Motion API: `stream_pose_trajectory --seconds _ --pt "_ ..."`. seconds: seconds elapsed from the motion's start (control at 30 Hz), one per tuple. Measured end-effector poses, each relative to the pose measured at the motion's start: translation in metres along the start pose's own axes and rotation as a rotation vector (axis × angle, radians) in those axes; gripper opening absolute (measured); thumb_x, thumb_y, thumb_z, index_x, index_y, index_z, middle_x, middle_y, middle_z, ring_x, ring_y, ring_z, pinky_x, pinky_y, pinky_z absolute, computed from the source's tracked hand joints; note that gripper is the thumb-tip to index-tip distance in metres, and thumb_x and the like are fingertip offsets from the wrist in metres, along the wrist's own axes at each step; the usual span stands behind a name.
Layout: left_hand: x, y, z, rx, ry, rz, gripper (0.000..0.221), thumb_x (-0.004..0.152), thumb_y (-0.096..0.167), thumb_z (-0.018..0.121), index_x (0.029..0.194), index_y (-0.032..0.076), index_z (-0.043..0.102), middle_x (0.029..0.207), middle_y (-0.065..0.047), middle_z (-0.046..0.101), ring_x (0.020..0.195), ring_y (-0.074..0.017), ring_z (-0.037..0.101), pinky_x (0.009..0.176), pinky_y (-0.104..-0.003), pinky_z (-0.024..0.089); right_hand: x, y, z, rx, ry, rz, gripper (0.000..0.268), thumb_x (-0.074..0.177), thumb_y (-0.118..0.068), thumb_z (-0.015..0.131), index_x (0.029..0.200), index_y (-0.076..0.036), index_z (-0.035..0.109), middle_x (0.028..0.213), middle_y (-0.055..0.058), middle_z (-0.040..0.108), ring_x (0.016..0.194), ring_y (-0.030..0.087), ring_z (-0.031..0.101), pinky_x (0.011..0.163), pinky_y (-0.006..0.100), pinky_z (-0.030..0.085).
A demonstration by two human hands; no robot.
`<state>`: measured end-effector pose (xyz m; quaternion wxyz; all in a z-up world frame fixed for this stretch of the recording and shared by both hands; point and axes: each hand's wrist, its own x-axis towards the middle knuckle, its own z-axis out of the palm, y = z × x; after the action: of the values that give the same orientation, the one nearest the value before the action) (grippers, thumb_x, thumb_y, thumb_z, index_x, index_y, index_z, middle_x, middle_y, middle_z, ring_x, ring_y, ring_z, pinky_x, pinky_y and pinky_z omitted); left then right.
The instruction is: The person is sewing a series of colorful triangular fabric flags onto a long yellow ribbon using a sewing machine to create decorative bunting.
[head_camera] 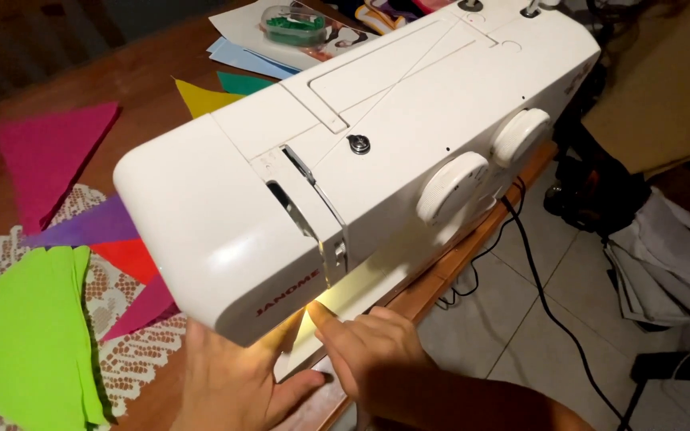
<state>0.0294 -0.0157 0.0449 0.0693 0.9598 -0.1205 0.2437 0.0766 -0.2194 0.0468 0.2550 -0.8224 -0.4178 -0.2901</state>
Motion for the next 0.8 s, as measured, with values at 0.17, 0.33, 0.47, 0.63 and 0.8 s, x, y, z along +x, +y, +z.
stream_pose_trajectory --seconds 0.17,0.33,0.47,0.63,0.8 --pt "0.005 0.004 -0.011 -0.149 0.137 0.068 0.078 0.089 0.078 0.027 0.123 0.021 0.068 0.127 -0.014 0.065 0.11 -0.0418 0.059 0.084 -0.059 0.043 0.006 0.001 0.002 0.025 -0.01 0.004 0.025 0.094 -0.006 0.067 0.073 -0.013 0.057 0.053 -0.004 0.037 0.045 0.017 0.037 0.05 0.031 0.035" --pt "-0.001 0.005 -0.008 -0.115 0.361 0.128 0.069 0.093 0.07 0.037 0.097 0.01 0.071 0.092 -0.012 0.065 0.079 -0.0321 0.056 0.071 -0.047 0.043 0.004 0.008 0.007 0.05 -0.176 0.031 0.022 0.092 -0.009 0.065 0.072 -0.015 0.058 0.051 -0.005 0.046 0.041 0.018 0.042 0.05 0.033 0.038" --pt "0.003 0.006 -0.011 -0.118 0.393 0.162 0.068 0.095 0.067 0.036 0.097 0.009 0.071 0.097 -0.013 0.068 0.08 -0.0327 0.058 0.077 -0.049 0.047 0.007 0.01 0.007 -0.023 -0.331 0.042 0.006 0.081 -0.016 0.064 0.078 -0.021 0.062 0.056 -0.005 0.059 0.045 0.021 0.056 0.054 0.036 0.043" --pt "0.001 0.007 -0.009 -0.117 0.367 0.163 0.065 0.095 0.066 0.042 0.102 0.008 0.071 0.093 -0.013 0.065 0.078 -0.0308 0.057 0.081 -0.051 0.049 0.014 0.012 0.007 -0.082 -0.439 0.057 0.018 0.095 -0.026 0.059 0.081 -0.017 0.062 0.055 0.001 0.065 0.046 0.03 0.062 0.05 0.046 0.046" --pt "0.006 0.005 -0.013 -0.157 0.379 0.206 0.053 0.098 0.056 0.049 0.097 0.007 0.065 0.087 -0.012 0.056 0.081 -0.0333 0.056 0.084 -0.05 0.047 0.013 0.017 0.009 -0.098 -0.464 0.08 0.031 0.101 -0.032 0.053 0.076 -0.016 0.063 0.056 0.005 0.067 0.047 0.037 0.062 0.049 0.052 0.045"
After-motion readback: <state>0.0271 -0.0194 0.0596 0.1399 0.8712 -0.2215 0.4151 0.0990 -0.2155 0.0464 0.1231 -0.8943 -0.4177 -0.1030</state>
